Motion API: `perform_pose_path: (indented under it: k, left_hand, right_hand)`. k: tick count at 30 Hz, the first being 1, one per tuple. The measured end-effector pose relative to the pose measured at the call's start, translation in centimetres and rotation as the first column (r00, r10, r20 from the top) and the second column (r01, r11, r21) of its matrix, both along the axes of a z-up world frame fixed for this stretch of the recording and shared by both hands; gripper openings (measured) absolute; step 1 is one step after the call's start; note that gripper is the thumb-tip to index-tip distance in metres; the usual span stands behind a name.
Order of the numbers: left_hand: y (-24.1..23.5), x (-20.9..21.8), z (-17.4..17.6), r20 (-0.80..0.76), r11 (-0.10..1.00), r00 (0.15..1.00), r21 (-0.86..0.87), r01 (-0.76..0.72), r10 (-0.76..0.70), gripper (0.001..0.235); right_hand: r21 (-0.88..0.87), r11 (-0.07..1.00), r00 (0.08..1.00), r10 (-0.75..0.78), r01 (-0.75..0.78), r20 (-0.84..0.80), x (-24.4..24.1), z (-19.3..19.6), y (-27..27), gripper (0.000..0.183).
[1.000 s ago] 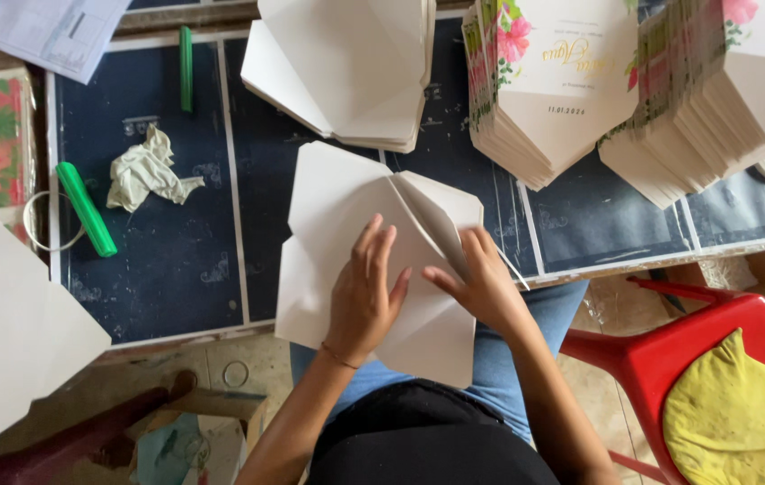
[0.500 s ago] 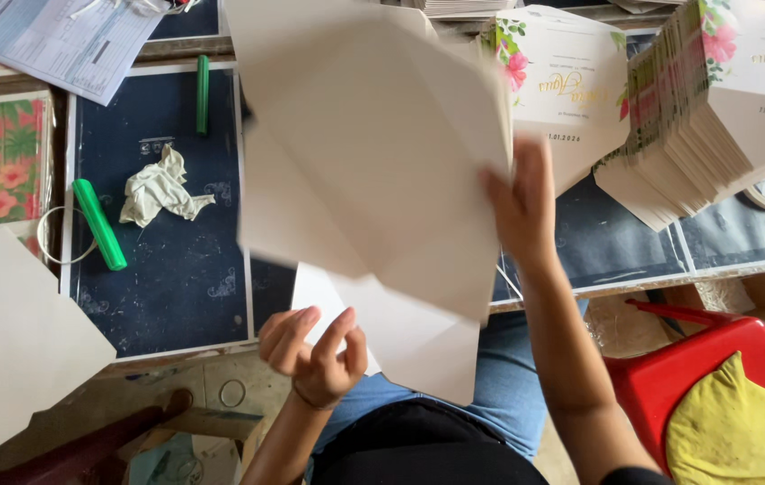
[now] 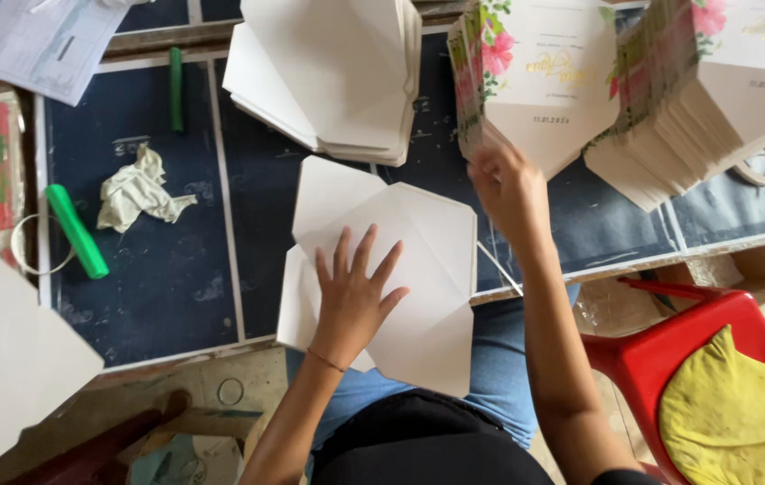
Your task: The person folds white paper sheets by hand, pressing the creases flat and stacking the finished items on the table. They handle the paper directly without tools, repeating the folding process for multiple sheets.
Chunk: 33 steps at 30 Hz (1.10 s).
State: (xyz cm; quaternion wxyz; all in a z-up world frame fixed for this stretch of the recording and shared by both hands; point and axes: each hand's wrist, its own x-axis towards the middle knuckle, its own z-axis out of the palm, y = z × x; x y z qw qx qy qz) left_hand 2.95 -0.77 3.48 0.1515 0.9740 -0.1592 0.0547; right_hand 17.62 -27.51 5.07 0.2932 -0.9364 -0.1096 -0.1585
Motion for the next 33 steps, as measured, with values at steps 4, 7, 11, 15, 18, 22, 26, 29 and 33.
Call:
perform_pose_path:
  k: [4,7,11,15,18,22,26,29,33]
  left_hand:
    - [0.0,-0.2,-0.2,-0.059,1.000,0.998,0.031,0.003,-0.001,0.068]
    - [-0.1,-0.1,-0.5,-0.045,1.000,0.999,0.028,-0.014,0.015,0.068]
    - [-0.4,-0.5,-0.6,-0.106,0.998,0.994,0.056,-0.032,0.038,0.067]
    - [-0.4,-0.7,-0.5,-0.160,0.995,0.986,0.094,-0.035,0.050,0.066]
    - [-0.3,-0.7,-0.8,-0.172,0.996,0.984,0.086,-0.033,0.047,0.067]
    - [-0.3,-0.6,-1.2,-0.172,0.994,0.983,0.097,-0.042,0.058,0.067]
    - [-0.4,-0.7,-1.8,-0.137,0.995,0.989,0.090,-0.047,0.059,0.069]
    - [-0.3,-0.8,-2.1,-0.113,0.996,0.991,0.072,-0.060,0.068,0.068]
    - [-0.1,-1.0,-2.6,-0.089,0.999,0.995,0.008,-0.052,0.052,0.067]
  right_hand:
    - [-0.083,0.997,0.979,-0.012,-0.005,-0.205,-4.6,-3.8,-2.6,0.043]
    - [-0.132,0.991,0.942,-0.071,0.029,-0.329,-5.8,-4.9,-1.5,0.061]
    - [-0.230,0.970,0.929,-0.158,0.082,-0.335,-6.2,-5.9,-0.4,0.059]
    - [-0.348,0.931,0.936,-0.214,0.109,-0.281,-6.3,-5.6,0.2,0.059]
    - [-0.394,0.912,0.938,-0.229,0.114,-0.259,-6.3,-6.4,0.2,0.058]
    - [-0.393,0.914,0.940,-0.218,0.102,-0.262,-6.6,-5.5,0.8,0.057]
    - [-0.410,0.902,0.970,-0.206,0.138,-0.126,-7.9,-2.6,2.2,0.048]
    - [-0.210,0.975,0.996,-0.080,0.068,-0.046,-8.1,-2.1,2.7,0.035]
    - [0.338,0.922,0.936,0.274,-0.190,-0.219,-8.8,2.2,6.5,0.029]
